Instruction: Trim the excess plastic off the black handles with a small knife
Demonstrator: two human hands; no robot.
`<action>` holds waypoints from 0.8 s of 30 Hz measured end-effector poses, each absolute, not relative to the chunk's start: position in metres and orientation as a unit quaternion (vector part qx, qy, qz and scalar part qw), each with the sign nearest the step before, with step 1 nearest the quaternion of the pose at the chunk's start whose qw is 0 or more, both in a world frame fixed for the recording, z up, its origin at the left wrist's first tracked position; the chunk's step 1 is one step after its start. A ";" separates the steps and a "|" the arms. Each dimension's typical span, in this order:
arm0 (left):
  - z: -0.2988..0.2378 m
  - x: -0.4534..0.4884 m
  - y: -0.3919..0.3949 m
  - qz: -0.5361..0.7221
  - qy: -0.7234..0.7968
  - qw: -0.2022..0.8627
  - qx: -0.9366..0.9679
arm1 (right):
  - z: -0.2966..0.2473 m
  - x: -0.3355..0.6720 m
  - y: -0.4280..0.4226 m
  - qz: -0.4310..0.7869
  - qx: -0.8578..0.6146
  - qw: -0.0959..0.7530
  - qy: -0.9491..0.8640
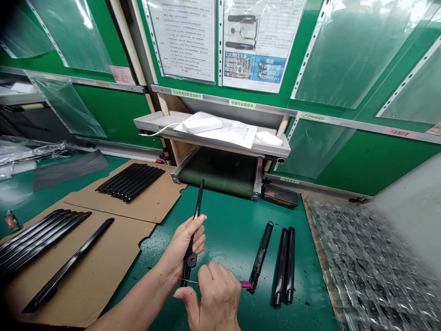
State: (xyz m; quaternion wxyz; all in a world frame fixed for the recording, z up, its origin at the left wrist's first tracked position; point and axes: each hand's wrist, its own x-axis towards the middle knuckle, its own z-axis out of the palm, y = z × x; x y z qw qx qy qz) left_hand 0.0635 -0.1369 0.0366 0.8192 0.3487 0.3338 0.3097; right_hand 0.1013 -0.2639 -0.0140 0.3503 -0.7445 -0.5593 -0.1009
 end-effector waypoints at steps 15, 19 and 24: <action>0.035 0.057 -0.137 0.299 0.259 0.857 0.329 | -0.004 0.122 -0.260 -0.071 -0.723 0.338 -0.599; 0.037 0.058 -0.136 0.298 0.264 0.861 0.317 | -0.008 0.119 -0.259 -0.097 -0.725 0.339 -0.591; 0.037 0.059 -0.134 0.314 0.273 0.866 0.277 | -0.014 0.113 -0.260 -0.123 -0.731 0.348 -0.574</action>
